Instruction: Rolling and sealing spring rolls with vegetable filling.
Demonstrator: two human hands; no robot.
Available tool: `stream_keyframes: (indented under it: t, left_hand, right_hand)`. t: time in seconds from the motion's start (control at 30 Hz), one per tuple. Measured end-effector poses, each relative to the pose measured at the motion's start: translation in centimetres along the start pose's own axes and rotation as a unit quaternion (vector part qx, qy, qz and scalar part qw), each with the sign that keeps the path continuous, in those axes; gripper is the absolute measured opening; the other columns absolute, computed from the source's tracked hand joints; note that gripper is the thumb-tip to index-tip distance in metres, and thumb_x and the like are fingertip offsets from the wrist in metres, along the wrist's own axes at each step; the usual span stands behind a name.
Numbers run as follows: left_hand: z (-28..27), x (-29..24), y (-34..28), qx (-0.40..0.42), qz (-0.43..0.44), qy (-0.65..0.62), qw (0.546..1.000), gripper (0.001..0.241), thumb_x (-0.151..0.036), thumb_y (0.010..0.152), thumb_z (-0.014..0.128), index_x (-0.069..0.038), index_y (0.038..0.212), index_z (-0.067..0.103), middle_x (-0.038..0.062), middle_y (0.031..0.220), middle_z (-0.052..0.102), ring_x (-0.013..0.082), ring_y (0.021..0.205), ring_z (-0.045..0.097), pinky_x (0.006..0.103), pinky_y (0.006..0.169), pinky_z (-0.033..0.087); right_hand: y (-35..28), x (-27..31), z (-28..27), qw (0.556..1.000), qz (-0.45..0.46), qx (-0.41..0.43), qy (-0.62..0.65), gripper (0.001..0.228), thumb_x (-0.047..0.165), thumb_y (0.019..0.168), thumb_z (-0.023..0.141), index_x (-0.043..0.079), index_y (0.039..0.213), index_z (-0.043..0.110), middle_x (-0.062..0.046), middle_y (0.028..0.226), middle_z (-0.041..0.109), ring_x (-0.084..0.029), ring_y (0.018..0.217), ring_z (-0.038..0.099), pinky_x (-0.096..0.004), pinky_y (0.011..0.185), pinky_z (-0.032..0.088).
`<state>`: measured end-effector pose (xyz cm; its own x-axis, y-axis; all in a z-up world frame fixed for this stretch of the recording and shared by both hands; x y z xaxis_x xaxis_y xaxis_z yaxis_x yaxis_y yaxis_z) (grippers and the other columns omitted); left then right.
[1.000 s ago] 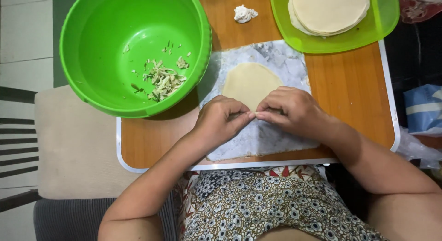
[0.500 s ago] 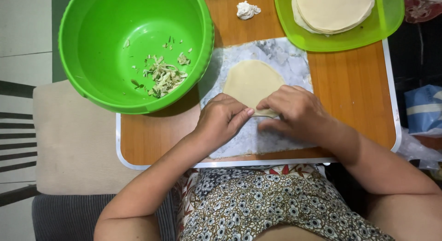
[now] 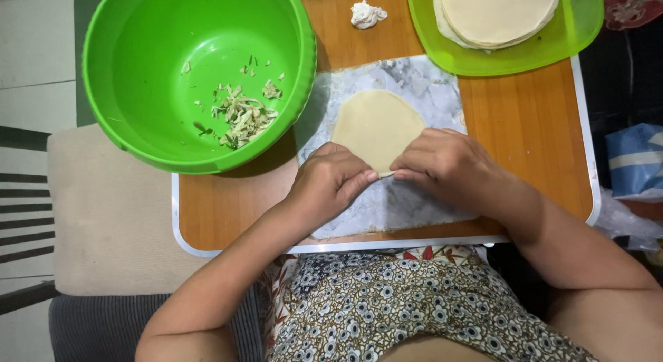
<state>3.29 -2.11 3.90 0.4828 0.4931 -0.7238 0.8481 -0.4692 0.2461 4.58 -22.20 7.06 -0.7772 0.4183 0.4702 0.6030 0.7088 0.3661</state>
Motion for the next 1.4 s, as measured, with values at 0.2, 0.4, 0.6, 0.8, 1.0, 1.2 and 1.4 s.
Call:
stream_keyframes:
  t: [0.2,0.4,0.6,0.8,1.0,1.2,1.4]
  left_hand:
    - [-0.2,-1.6,-1.5,0.019,0.110,0.078,0.991,0.022,-0.024,0.087,0.080,-0.006,0.099,0.078,0.008,0.104,0.073,0.0299,0.103,0.066,0.0448,0.091,0.051]
    - [-0.2,-2.6,-2.0,0.042,0.174,0.140,0.974,0.055,-0.034,0.080,0.080,0.004,0.118,0.068,0.019,0.122,0.066,0.0387,0.114,0.062,0.0483,0.100,0.049]
    - [0.7,-0.1,3.7,-0.030,0.105,0.064,0.992,0.038,-0.016,0.098,0.071,0.000,0.131,0.064,0.022,0.128,0.064,0.0375,0.118,0.061,0.0448,0.104,0.051]
    - [4.1,2.3,9.6,-0.047,0.200,0.164,0.965,0.040,-0.007,0.087,0.068,0.000,0.126,0.065,0.019,0.127,0.063,0.0386,0.115,0.062,0.0475,0.099,0.052]
    - [3.8,3.4,11.4,0.018,0.166,0.144,0.975,0.009,-0.010,0.082,0.073,-0.007,0.086,0.066,0.014,0.095,0.066,0.0376,0.095,0.064,0.0484,0.084,0.052]
    - [2.8,4.5,11.5,0.052,0.085,-0.002,0.995,0.013,-0.012,0.090,0.074,-0.005,0.094,0.064,0.013,0.087,0.068,0.0365,0.088,0.066,0.0475,0.079,0.052]
    - [3.3,3.2,11.4,0.013,0.192,0.106,0.976,0.021,-0.012,0.079,0.077,-0.008,0.099,0.071,0.012,0.095,0.068,0.0373,0.094,0.064,0.0496,0.080,0.050]
  right_hand:
    - [-0.2,0.5,0.2,0.999,-0.010,0.014,-0.027,0.007,0.014,0.085,0.076,0.008,0.085,0.072,-0.008,0.082,0.068,-0.030,0.078,0.065,-0.042,0.072,0.053]
    - [-1.5,-2.3,-0.9,0.999,0.001,0.003,-0.033,0.008,0.014,0.092,0.074,0.007,0.095,0.076,-0.010,0.092,0.073,-0.025,0.086,0.068,-0.039,0.077,0.055]
    - [-2.5,-6.5,-1.0,0.962,0.236,-0.062,-0.123,0.021,0.027,0.097,0.071,0.010,0.109,0.076,-0.011,0.100,0.075,-0.030,0.096,0.068,-0.046,0.083,0.054]
    - [-0.8,-3.5,-0.1,0.948,0.207,-0.056,-0.234,0.030,0.034,0.085,0.076,0.010,0.103,0.075,-0.013,0.094,0.069,-0.035,0.091,0.064,-0.048,0.077,0.051]
    - [-1.7,-5.0,0.7,0.963,0.252,-0.077,-0.056,0.014,0.024,0.092,0.073,0.011,0.097,0.070,-0.008,0.101,0.069,-0.032,0.101,0.065,-0.044,0.087,0.052]
    - [-1.5,-5.6,-0.2,0.961,0.254,-0.098,-0.055,0.041,0.029,0.090,0.075,0.007,0.123,0.066,-0.015,0.112,0.067,-0.036,0.106,0.059,-0.048,0.089,0.048]
    - [-1.5,-5.1,0.2,0.953,0.260,-0.048,-0.149,0.028,0.030,0.090,0.075,0.015,0.113,0.074,-0.012,0.108,0.068,-0.035,0.106,0.060,-0.046,0.090,0.049]
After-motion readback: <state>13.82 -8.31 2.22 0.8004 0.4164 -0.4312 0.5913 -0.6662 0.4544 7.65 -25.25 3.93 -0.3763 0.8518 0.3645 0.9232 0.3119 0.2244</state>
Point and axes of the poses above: each hand's wrist, its own y-axis towards the middle knuckle, its own z-axis out of the palm, x = y × z, the point moved 4 cm from there along y, towards the middle knuckle
